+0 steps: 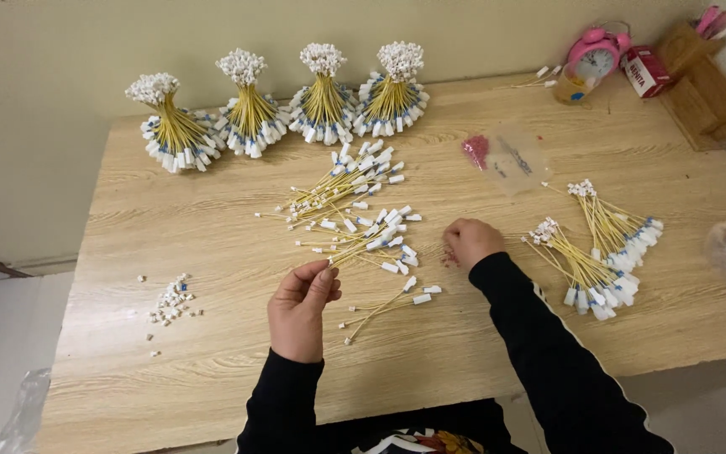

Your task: Assembling small red sleeves onto thin sticks at a factory workstation

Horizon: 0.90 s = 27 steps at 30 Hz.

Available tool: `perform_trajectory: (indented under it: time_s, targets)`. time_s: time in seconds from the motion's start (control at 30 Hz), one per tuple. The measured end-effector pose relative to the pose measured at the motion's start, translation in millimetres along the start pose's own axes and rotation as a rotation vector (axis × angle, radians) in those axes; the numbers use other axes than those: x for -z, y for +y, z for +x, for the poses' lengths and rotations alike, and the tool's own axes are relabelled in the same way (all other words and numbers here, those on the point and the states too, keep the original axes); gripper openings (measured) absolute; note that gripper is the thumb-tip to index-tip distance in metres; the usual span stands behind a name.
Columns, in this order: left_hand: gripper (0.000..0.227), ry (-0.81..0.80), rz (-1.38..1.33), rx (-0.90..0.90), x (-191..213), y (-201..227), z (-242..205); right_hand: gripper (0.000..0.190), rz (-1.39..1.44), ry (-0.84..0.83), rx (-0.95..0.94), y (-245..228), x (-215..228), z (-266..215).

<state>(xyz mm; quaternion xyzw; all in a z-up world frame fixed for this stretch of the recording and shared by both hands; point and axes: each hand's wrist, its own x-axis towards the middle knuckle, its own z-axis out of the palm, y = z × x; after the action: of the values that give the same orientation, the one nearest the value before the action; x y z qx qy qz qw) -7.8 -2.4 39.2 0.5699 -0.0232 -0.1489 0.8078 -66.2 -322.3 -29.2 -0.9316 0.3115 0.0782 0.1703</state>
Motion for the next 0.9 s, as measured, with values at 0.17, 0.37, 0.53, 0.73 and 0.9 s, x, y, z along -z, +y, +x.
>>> perform_trajectory:
  time_s: [0.17, 0.37, 0.53, 0.73, 0.9]
  targets:
    - [0.019, 0.001, -0.028, 0.011, 2.8, -3.5, -3.7, 0.031, 0.123, 0.043, -0.024, 14.5, -7.4, 3.7]
    - [0.018, -0.003, -0.042, 0.017, -0.9, -6.0, -6.6, 0.028, 0.121, 0.029, 0.009, -8.6, 22.8, -19.7]
    - [0.017, -0.001, -0.041, 0.008, -2.7, -9.6, -5.6, 0.025, -0.094, 0.006, 0.022, -21.4, 27.0, -18.4]
    - [0.016, -0.002, -0.053, -0.018, -0.8, -28.8, 0.8, 0.029, -0.173, -0.015, 0.022, -13.1, 18.7, -3.1]
    - [0.019, -0.005, -0.057, 0.024, -4.1, -26.2, -0.7, 0.021, 0.349, 0.169, 0.087, -6.6, 7.3, -6.9]
